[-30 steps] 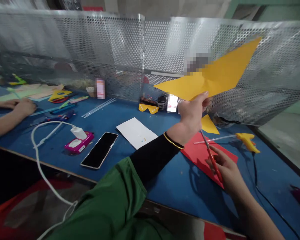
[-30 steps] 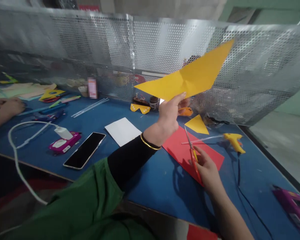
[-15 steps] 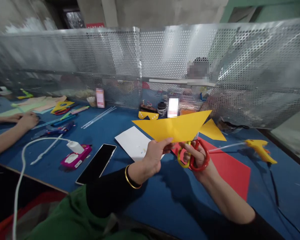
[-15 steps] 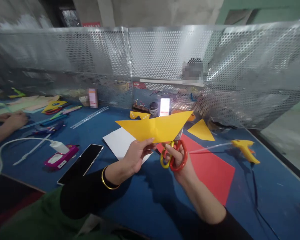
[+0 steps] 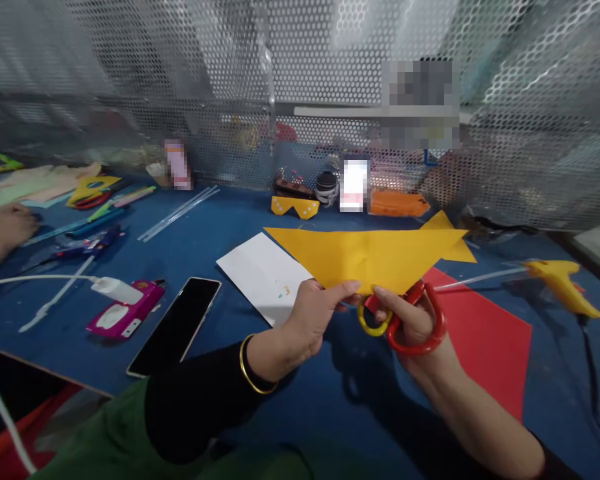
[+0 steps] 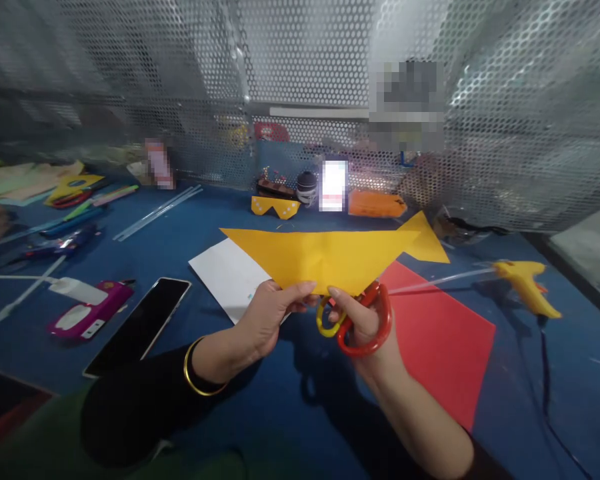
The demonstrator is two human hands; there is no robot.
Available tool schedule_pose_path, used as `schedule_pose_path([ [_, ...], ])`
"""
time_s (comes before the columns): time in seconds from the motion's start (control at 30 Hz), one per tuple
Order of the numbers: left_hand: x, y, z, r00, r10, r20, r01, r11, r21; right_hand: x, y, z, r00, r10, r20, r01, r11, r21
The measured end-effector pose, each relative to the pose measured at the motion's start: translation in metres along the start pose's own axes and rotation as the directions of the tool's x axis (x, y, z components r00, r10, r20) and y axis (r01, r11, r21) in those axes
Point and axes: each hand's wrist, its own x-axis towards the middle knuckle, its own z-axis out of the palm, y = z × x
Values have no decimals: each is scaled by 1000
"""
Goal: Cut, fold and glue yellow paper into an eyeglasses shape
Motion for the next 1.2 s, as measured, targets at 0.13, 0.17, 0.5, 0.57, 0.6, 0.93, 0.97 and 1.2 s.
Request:
schedule_pose_path([
  [0.13,-1,-1,-1,1000,6,30,-6,1000,27,0,-4,0,1000,-30,-9,30,999,-16],
  [0.17,-1,0,-1,999,9,37,-10,999,31,0,-5,0,999,-41,-10,40,999,-20],
  [0.5,-1,1,0,999,-6,49,5,1000,27,0,-10,-7,998,5,67,2,994,-108],
  [0.57,0,6,0,1000,6,26,-6,1000,-3,2,-11,-12,1000,4,23,-1,994,-110],
  [0.6,1,10,-1,1000,16,11,-15,1000,-24,2,-11,-15,1000,-6,1,6,992,-124],
  [0.93,12,33,-13,991,116,-65,-123,986,-114,0,2,-33,979,-68,195,129,937,-325],
  [0.97,14,35,-14,989,121,-82,-130,984,-121,-3,2,-31,974,-68,218,144,925,-353],
  [1.2,19,43,-20,969,156,-190,-185,972,-146,-19,7,-32,886,-112,449,364,768,-527],
])
